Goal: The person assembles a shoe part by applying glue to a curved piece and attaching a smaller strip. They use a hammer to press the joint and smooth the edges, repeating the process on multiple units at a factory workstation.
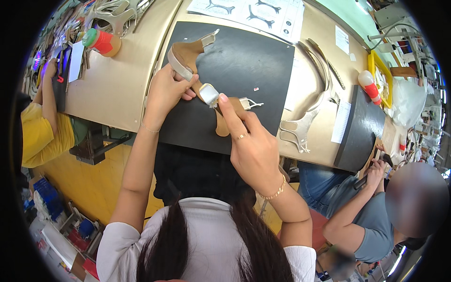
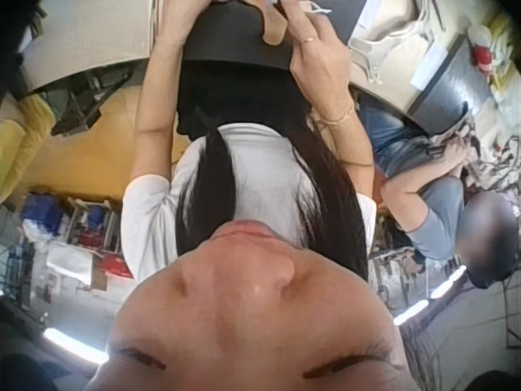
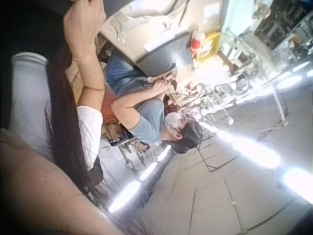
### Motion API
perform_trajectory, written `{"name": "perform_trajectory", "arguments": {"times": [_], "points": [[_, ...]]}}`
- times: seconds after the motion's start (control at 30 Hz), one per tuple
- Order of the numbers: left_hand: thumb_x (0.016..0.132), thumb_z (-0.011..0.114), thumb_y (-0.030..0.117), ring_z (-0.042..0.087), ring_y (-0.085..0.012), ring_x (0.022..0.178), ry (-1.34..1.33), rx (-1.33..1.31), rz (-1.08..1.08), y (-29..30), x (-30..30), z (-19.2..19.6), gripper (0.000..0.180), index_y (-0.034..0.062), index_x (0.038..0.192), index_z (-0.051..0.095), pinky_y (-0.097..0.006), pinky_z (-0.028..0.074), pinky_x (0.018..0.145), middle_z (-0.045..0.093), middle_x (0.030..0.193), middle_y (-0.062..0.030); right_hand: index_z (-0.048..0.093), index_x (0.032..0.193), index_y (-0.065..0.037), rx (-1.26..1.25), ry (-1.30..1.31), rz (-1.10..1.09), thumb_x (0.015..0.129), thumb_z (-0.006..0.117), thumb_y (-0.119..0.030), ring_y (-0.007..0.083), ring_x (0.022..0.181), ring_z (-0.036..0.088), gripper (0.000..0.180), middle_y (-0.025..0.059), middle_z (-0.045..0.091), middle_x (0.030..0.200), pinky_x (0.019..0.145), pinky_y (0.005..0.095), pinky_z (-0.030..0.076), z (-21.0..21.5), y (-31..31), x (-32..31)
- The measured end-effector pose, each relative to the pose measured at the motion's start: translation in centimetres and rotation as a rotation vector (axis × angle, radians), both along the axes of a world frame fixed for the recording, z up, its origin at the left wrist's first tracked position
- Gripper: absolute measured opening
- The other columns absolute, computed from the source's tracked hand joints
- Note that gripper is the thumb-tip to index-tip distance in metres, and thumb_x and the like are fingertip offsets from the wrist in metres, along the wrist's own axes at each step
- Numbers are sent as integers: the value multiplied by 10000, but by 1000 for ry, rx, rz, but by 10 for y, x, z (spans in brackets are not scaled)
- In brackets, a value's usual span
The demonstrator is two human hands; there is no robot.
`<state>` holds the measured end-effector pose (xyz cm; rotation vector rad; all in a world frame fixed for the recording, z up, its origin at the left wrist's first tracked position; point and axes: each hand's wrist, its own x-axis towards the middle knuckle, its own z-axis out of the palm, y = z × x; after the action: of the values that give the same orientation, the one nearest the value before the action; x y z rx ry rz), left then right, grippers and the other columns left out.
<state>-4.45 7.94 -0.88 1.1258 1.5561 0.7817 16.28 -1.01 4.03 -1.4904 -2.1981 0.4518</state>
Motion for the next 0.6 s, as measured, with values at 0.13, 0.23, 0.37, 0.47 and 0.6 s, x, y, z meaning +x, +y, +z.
{"name": "perform_trajectory", "arguments": {"times": [0.13,0.23,0.37,0.47,0.6], "points": [[878,739,103,698,-137,616,-32,-10,1,2,-2,-2,221,-40,937,580,-248,569,524,658,730,-80,477,1484,-225,-155,-168,27,835,600,26,289,671,646,706,111,600,892,592,385,529,-7,10,-5],[881,732,90,697,-135,613,-23,-17,18,-2,-3,-4,206,-25,890,560,-252,572,521,652,717,-81,470,1488,-235,-43,-21,24,841,587,23,295,645,640,706,109,590,875,590,394,535,-6,6,-2],[881,732,89,696,-138,607,-55,-7,36,-4,-3,-8,205,-25,887,561,-254,572,523,652,710,-83,472,1489,-233,-117,-135,23,831,603,34,291,660,634,722,102,585,862,586,400,522,-5,5,-3],[882,730,90,693,-138,599,-74,-6,22,-3,-4,-10,205,-23,886,559,-253,571,520,657,710,-88,477,1486,-223,-155,-208,40,830,607,33,290,665,634,716,97,580,846,588,402,520,2,7,0],[874,752,112,694,-140,615,-51,-14,27,-4,-5,-11,261,-49,1011,599,-239,564,520,676,771,-97,474,1486,-243,-38,-54,3,849,599,10,293,646,635,697,96,583,845,582,400,526,4,7,-3]]}}
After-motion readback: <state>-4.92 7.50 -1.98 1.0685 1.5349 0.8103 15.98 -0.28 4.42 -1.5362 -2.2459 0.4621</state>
